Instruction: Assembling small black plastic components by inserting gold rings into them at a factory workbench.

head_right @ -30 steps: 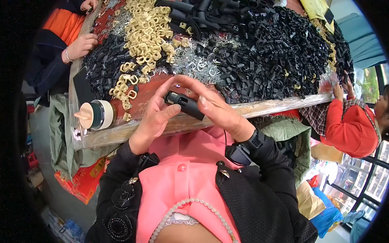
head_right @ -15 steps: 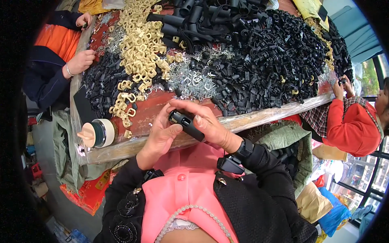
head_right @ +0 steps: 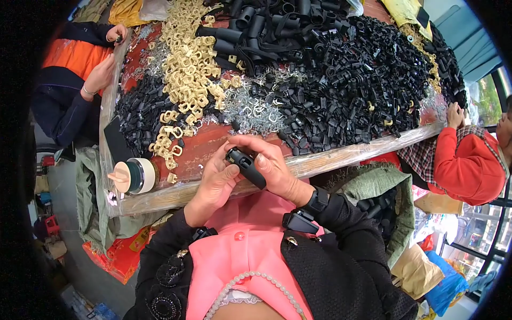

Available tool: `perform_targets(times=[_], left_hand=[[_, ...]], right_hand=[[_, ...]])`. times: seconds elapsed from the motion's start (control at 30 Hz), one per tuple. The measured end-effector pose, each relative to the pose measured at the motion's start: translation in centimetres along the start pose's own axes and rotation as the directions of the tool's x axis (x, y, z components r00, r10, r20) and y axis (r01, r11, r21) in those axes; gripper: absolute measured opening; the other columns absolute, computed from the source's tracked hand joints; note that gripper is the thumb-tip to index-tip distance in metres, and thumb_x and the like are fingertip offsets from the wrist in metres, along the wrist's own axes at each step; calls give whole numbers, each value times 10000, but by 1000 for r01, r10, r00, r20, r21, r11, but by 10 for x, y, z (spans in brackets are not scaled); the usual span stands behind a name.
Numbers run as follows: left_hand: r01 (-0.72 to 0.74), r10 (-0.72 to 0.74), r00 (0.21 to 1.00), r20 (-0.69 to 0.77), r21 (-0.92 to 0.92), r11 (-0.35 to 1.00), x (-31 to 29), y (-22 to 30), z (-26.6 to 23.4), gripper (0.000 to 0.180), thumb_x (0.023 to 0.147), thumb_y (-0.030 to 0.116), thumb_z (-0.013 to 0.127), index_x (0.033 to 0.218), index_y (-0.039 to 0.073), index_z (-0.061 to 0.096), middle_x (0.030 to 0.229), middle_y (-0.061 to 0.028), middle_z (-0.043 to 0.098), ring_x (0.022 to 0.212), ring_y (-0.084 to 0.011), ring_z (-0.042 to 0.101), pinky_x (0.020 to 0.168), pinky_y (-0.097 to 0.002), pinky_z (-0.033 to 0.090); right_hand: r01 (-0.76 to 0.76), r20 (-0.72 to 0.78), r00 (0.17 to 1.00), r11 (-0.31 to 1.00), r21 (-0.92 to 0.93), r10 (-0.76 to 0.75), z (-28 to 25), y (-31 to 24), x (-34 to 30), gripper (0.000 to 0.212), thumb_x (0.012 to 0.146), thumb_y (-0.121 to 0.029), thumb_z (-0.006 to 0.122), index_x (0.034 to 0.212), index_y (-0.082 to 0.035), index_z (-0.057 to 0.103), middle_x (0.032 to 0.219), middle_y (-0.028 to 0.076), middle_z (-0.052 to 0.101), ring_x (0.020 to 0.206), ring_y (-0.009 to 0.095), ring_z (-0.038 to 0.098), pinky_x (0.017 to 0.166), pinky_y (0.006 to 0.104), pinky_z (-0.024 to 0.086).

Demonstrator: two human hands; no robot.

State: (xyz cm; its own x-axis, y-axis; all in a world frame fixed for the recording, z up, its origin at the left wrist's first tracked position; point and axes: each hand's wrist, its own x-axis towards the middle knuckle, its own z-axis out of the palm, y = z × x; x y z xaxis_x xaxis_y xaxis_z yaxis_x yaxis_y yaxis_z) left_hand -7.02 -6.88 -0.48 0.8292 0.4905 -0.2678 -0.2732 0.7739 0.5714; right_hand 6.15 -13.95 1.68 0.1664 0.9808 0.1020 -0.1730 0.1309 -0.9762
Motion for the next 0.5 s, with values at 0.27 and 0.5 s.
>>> perform_targets(times=[0.27, 0.5], left_hand=[[-18, 18, 1000, -13, -44, 999, 5, 3, -7, 788, 698, 25, 650, 1283, -43, 127, 1089, -93, 446, 928, -145, 488, 774, -268, 450], [-60, 59, 998, -12, -37, 998, 3, 5, -1, 817, 695, 34, 656, 1288, -44, 100, 1113, -125, 458, 949, -153, 492, 802, -267, 428]], right_hand=[[-10, -8, 1000, 1000, 22, 10, 1, 6, 11, 857, 713, -685, 365, 1118, 69, 415, 1013, 137, 509, 936, 181, 496, 845, 299, 379], [10, -25, 1000, 1000, 17, -9, 2, 3, 9, 848, 707, -693, 365, 1072, 69, 444, 987, 136, 509, 933, 184, 498, 835, 305, 385]])
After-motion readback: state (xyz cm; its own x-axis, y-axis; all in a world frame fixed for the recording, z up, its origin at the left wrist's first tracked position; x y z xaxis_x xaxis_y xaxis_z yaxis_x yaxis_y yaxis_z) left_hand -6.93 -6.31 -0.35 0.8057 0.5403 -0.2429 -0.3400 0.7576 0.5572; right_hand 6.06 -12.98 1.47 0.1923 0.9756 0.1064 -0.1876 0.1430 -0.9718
